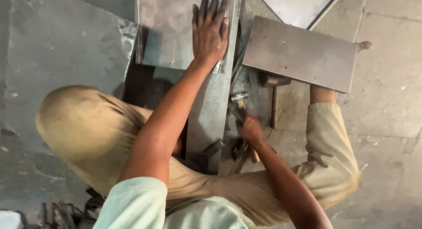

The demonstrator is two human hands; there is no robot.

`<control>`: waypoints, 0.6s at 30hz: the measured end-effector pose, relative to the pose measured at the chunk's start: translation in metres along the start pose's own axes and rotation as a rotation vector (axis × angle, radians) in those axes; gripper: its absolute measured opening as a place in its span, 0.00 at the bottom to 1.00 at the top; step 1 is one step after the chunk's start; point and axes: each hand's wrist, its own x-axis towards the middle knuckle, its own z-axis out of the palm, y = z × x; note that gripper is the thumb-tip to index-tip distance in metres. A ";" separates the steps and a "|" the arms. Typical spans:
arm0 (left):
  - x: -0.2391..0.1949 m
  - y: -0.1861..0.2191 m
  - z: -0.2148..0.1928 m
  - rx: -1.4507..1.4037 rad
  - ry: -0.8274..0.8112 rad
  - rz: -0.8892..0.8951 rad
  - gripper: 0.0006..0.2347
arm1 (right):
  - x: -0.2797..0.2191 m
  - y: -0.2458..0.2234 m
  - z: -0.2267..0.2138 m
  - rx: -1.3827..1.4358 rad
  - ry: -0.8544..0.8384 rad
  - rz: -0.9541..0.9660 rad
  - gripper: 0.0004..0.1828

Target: The person assembles a metal box by aligning metal sheets and hammering them into shape over a metal form.

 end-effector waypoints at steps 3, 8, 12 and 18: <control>0.000 0.002 0.002 -0.014 0.001 -0.021 0.21 | -0.017 -0.035 -0.075 0.203 0.207 -0.063 0.32; 0.000 0.005 -0.007 -0.034 -0.054 -0.074 0.21 | -0.021 -0.117 -0.126 0.455 0.432 -0.243 0.26; -0.001 0.008 -0.009 -0.036 -0.052 -0.080 0.20 | 0.013 -0.145 -0.118 0.267 0.594 -0.571 0.26; -0.008 0.002 0.000 -0.040 -0.010 -0.042 0.21 | 0.048 -0.155 -0.128 0.349 0.601 -0.417 0.23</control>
